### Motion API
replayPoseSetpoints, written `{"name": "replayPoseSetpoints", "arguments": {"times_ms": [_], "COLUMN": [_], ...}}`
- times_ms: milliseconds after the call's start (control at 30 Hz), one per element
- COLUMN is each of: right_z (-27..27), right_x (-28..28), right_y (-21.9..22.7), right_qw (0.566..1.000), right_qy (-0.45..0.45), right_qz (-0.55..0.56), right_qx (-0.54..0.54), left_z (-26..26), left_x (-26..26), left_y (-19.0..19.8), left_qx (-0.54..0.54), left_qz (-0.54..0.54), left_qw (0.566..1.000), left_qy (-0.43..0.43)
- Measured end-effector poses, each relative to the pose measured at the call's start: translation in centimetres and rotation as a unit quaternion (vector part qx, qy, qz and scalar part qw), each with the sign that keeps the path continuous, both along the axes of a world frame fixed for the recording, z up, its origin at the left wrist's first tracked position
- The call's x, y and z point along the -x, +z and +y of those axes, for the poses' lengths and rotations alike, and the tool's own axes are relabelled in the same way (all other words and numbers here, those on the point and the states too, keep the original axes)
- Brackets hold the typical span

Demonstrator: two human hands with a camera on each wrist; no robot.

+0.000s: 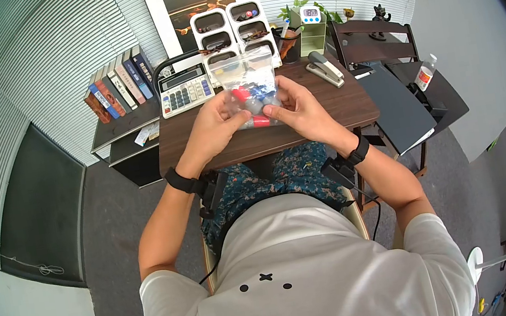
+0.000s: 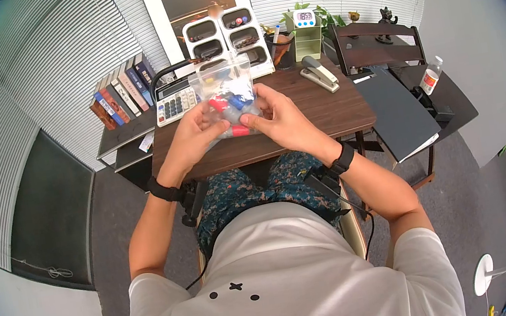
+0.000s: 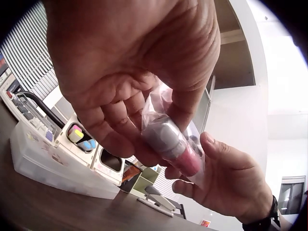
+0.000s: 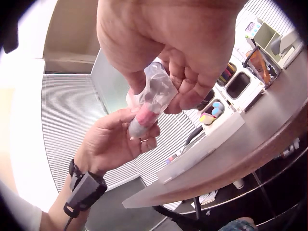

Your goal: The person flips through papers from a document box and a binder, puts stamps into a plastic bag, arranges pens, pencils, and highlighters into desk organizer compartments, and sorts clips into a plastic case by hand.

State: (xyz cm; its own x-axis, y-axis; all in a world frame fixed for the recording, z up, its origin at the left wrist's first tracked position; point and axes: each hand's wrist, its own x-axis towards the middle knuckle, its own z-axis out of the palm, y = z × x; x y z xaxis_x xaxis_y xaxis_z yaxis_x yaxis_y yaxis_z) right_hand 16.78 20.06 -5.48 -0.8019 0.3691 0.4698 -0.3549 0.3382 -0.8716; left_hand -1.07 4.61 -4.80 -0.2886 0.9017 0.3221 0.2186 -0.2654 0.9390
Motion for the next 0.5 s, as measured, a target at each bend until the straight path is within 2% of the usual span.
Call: {"name": "replayPoseSetpoints", "arguments": {"times_ms": [100,167,500], "right_z": [0.8,0.7,0.4], "right_x": [0.1,0.2,0.3], "right_y": [-0.4,-0.3,-0.1], "right_qw": [0.998,0.998,0.996], "right_qy": [-0.026,0.011,0.016], "right_qz": [-0.032,0.011,0.042], "right_qx": [-0.044,0.056,0.074], "left_z": [0.0,-0.5,-0.8], "left_x": [-0.2,-0.7,-0.6], "left_y": [0.2,1.2,1.0], "left_qx": [-0.001,0.060,0.119], "left_qz": [-0.004,0.008,0.042], "left_qw": [1.000,0.998,0.991], "left_qy": [-0.001,-0.025,-0.044]}}
